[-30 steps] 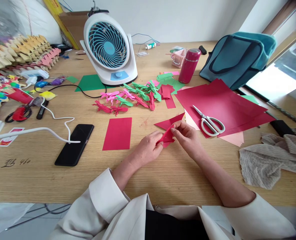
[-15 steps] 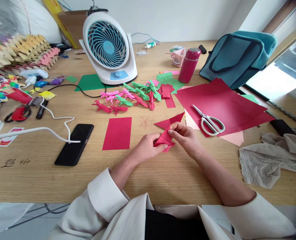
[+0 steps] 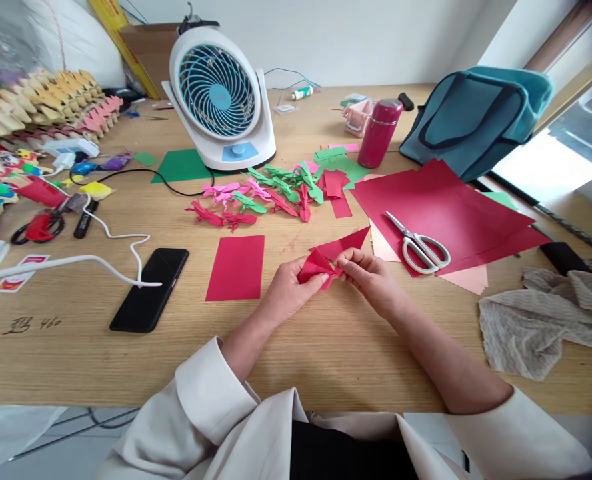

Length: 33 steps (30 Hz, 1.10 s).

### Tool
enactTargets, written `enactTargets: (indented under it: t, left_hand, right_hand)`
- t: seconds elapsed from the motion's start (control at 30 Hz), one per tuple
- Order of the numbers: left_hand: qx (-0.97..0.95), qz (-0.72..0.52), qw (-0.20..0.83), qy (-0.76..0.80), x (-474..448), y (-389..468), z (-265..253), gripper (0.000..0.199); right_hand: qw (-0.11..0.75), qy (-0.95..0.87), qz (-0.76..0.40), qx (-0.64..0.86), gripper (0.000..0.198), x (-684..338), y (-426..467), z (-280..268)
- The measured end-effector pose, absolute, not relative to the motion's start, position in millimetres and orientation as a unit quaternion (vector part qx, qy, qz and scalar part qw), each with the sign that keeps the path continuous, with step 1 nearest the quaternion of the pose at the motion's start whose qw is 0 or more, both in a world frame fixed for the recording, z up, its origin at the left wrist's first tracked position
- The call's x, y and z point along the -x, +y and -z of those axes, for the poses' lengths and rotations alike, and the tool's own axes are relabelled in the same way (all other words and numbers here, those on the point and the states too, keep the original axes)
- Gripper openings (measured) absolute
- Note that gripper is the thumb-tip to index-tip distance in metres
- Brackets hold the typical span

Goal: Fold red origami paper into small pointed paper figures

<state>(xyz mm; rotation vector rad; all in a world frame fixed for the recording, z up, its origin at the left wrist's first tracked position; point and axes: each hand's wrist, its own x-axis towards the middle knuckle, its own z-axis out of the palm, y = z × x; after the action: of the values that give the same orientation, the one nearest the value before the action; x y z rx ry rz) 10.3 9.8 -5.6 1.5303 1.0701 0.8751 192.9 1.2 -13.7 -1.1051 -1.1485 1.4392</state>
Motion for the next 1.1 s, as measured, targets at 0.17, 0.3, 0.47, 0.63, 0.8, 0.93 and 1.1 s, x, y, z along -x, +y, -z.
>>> enactTargets:
  t: [0.17,0.3,0.47,0.63,0.8,0.93,1.1]
  left_hand:
    - [-0.623,-0.399,0.500,0.449,-10.4,10.5,9.9,0.020]
    - [-0.586,-0.422,0.541,0.430,-12.2,9.9,11.8,0.025]
    - [-0.560,-0.415,0.595,0.400,-14.0,8.5,10.7,0.024]
    - [-0.569,-0.373,0.619,0.393,-14.3,8.5,5.6,0.020]
    - [-0.582,-0.345,0.628,0.385,-13.7,11.6,1.1,0.026]
    - [-0.573,-0.360,0.629,0.382,-10.3,14.8,3.5,0.032]
    - [-0.546,-0.407,0.607,0.409,-9.6,15.2,5.2,0.015]
  right_hand:
    - [0.467,-0.469,-0.617,0.426,0.035,-192.6,-0.8,11.6]
    - [0.458,-0.493,-0.624,0.397,0.029,-186.8,-3.2,9.6]
    - [0.468,-0.486,-0.632,0.381,0.033,-179.8,-4.2,10.3]
    - [0.479,-0.500,-0.579,0.431,0.033,-182.2,-5.0,9.3]
    - [0.507,-0.495,-0.547,0.445,0.035,-185.9,-3.7,9.6]
    - [0.524,-0.487,-0.544,0.438,0.035,-187.5,-1.2,10.8]
    - [0.521,-0.495,-0.545,0.432,0.034,-186.4,-0.7,10.3]
